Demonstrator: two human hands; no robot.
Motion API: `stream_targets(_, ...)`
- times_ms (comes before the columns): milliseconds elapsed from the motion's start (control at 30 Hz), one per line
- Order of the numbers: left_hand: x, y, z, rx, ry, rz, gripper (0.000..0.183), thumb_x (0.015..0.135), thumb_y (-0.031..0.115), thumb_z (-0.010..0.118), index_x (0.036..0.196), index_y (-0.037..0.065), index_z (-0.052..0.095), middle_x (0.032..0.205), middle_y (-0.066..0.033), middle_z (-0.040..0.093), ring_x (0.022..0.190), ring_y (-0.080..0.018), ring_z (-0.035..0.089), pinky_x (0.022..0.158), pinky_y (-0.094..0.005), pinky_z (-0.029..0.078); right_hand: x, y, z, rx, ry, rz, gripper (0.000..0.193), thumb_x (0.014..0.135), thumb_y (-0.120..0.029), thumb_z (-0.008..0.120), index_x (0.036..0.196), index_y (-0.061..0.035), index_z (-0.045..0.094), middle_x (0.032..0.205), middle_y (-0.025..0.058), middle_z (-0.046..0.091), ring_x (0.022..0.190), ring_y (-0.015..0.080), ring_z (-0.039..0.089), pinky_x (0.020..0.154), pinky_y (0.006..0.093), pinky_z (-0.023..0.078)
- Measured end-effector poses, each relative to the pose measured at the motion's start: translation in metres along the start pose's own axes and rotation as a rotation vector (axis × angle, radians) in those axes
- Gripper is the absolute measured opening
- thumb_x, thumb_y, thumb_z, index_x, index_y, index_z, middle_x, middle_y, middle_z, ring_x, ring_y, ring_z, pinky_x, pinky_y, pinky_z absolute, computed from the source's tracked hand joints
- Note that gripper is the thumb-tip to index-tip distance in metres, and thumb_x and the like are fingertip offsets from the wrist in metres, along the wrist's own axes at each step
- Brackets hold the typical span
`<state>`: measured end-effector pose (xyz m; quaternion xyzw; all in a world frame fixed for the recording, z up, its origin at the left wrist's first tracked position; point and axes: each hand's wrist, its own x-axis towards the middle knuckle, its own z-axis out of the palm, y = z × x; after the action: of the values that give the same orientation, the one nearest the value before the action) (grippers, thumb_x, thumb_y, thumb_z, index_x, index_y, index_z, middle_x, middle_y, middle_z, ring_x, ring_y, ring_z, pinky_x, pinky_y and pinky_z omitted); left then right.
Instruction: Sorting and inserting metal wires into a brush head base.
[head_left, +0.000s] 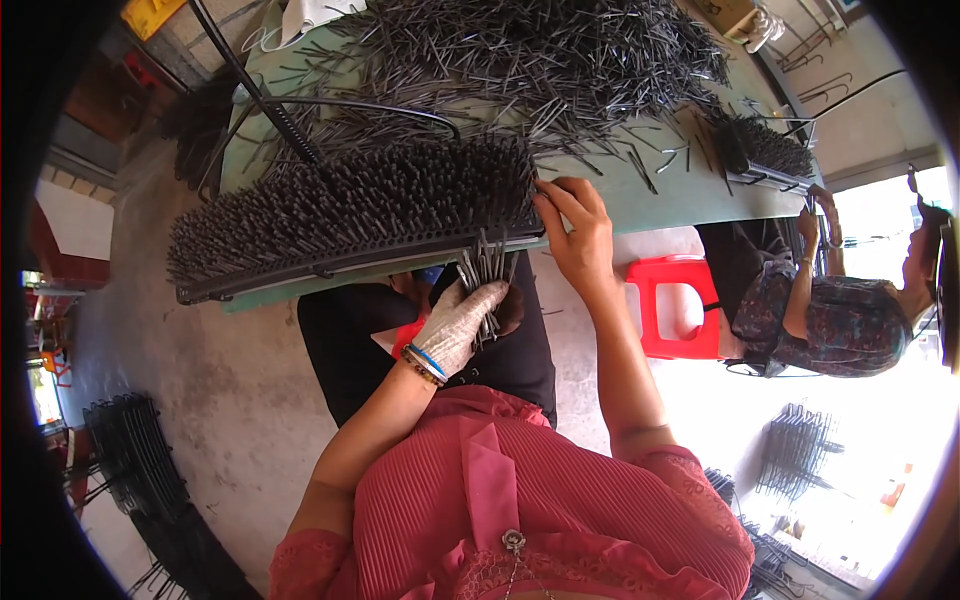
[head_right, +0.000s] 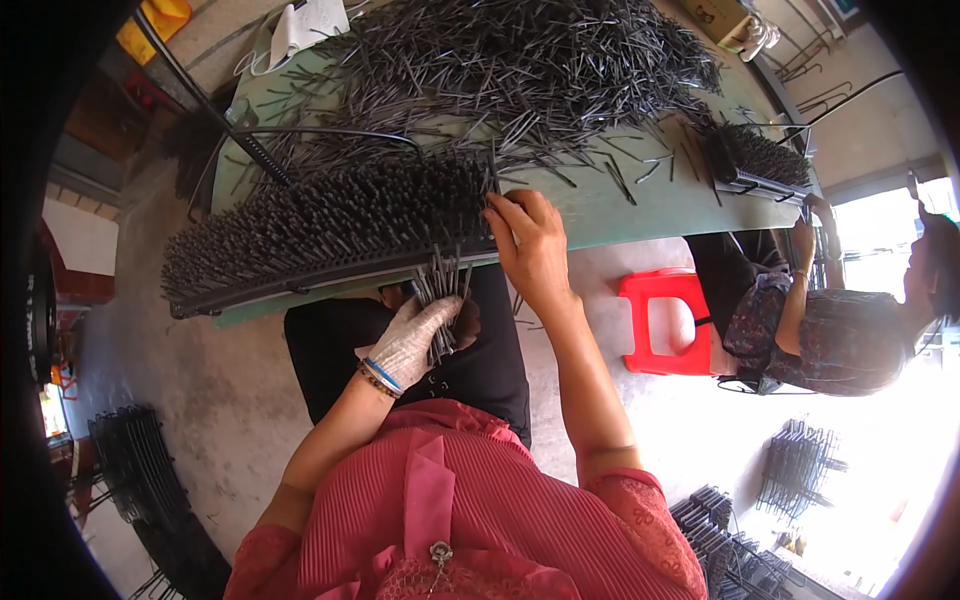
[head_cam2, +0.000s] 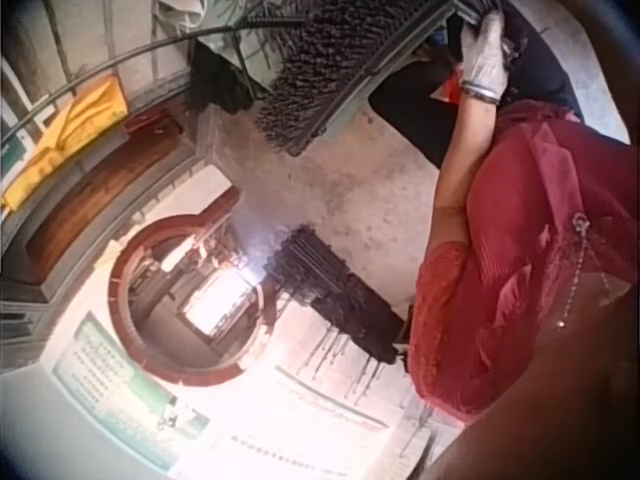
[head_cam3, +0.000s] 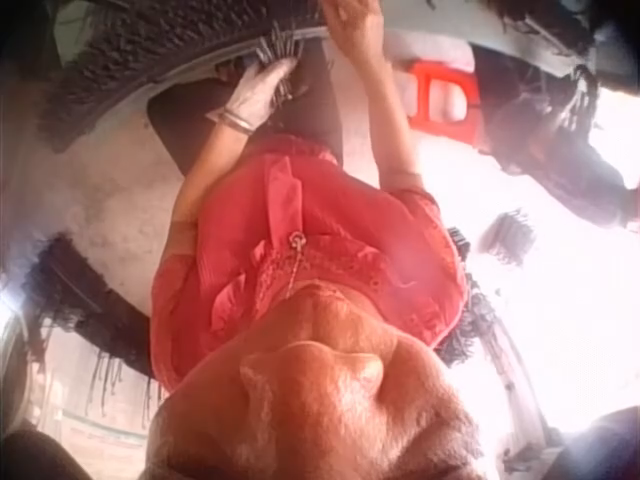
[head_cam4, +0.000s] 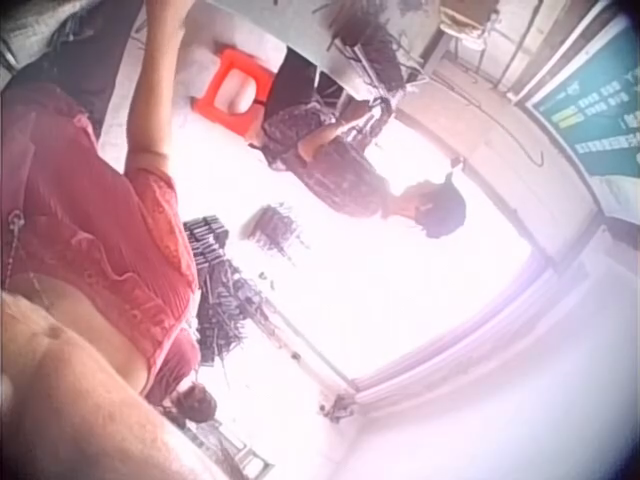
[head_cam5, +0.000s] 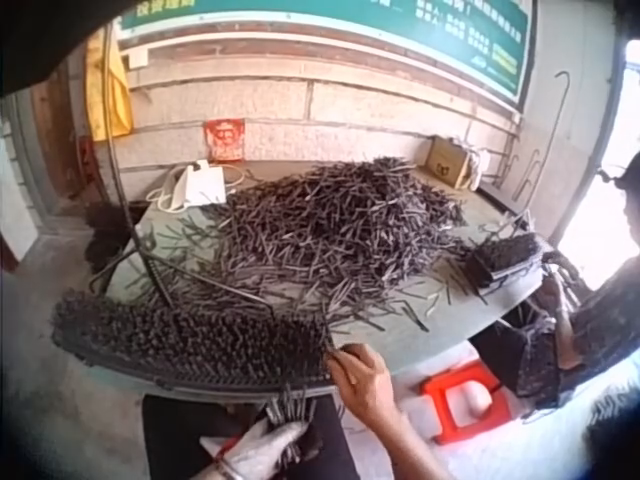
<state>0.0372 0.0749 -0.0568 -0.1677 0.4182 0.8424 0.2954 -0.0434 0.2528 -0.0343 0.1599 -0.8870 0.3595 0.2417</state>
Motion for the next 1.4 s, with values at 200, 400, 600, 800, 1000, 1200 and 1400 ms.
stream_targets(200, -0.001, 0.004, 0.007, -0.100, -0.024, 0.099, 0.021, 0.094, 0.016, 0.061, 0.110, 0.002, 0.060, 0.093, -0.0072, 0.068, 0.082, -0.0169, 0.068, 0.071, -0.0297, 0.057, -0.023, -0.020, -0.009, 0.369, -0.409, 0.360, 0.026, 0.090, -0.021, 0.070, 0.096, 0.0039, 0.070, 0.090, 0.0079, 0.066, 0.076, 0.0122, 0.057, 0.065, 0.0271, 0.045)
stream_targets(400, -0.001, 0.000, -0.001, 0.048, -0.070, 0.036, 0.022, 0.094, 0.016, 0.061, 0.112, 0.002, 0.059, 0.093, -0.0075, 0.068, 0.082, -0.0171, 0.069, 0.071, -0.0301, 0.058, -0.024, -0.016, -0.004, 0.489, -0.366, 0.527, 0.025, 0.090, -0.020, 0.070, 0.091, 0.0049, 0.070, 0.075, 0.0012, 0.062, 0.074, 0.0067, 0.052, 0.064, 0.0258, 0.043)
stream_targets(600, -0.002, 0.000, -0.002, 0.030, -0.038, 0.009, 0.026, 0.095, 0.018, 0.060, 0.116, 0.003, 0.059, 0.096, -0.0085, 0.069, 0.085, -0.0187, 0.069, 0.070, -0.0309, 0.057, -0.014, -0.017, -0.008, 0.531, -0.268, 0.601, 0.024, 0.089, -0.020, 0.071, 0.094, 0.0043, 0.072, 0.075, 0.0010, 0.066, 0.068, 0.0059, 0.053, 0.060, 0.0232, 0.043)
stream_targets(800, -0.003, 0.001, -0.001, 0.036, -0.009, -0.006, 0.028, 0.094, 0.020, 0.060, 0.117, 0.004, 0.059, 0.099, -0.0081, 0.070, 0.084, -0.0182, 0.069, 0.069, -0.0293, 0.056, 0.008, -0.011, 0.004, 0.520, 0.055, 0.416, 0.021, 0.088, -0.016, 0.071, 0.100, 0.0014, 0.071, 0.081, 0.0065, 0.070, 0.072, 0.0082, 0.059, 0.067, 0.0257, 0.048)
stream_targets(1000, -0.004, -0.001, -0.005, 0.045, -0.036, -0.025, 0.028, 0.093, 0.021, 0.062, 0.117, 0.005, 0.059, 0.097, -0.0072, 0.070, 0.080, -0.0171, 0.068, 0.067, -0.0287, 0.055, 0.016, -0.011, 0.007, 0.318, 0.029, 0.332, 0.020, 0.087, -0.009, 0.069, 0.104, 0.0005, 0.070, 0.085, 0.0053, 0.071, 0.076, 0.0075, 0.060, 0.072, 0.0245, 0.049)
stream_targets(1200, -0.006, 0.003, -0.003, 0.050, -0.031, -0.063, 0.029, 0.094, 0.020, 0.061, 0.119, 0.005, 0.059, 0.097, -0.0076, 0.070, 0.077, -0.0155, 0.067, 0.065, -0.0264, 0.054, 0.015, -0.014, 0.009, 0.271, -0.003, 0.176, 0.016, 0.085, -0.007, 0.070, 0.099, 0.0008, 0.069, 0.086, 0.0089, 0.070, 0.073, 0.0126, 0.062, 0.070, 0.0261, 0.049)
stream_targets(1400, -0.004, 0.002, -0.006, 0.051, -0.069, -0.054, 0.030, 0.094, 0.018, 0.059, 0.121, 0.005, 0.058, 0.097, -0.0084, 0.069, 0.075, -0.0144, 0.066, 0.063, -0.0246, 0.053, 0.017, -0.019, 0.011, 0.183, -0.036, 0.001, 0.014, 0.084, -0.006, 0.069, 0.097, -0.0017, 0.068, 0.089, 0.0117, 0.067, 0.077, 0.0272, 0.064, 0.069, 0.0338, 0.050)
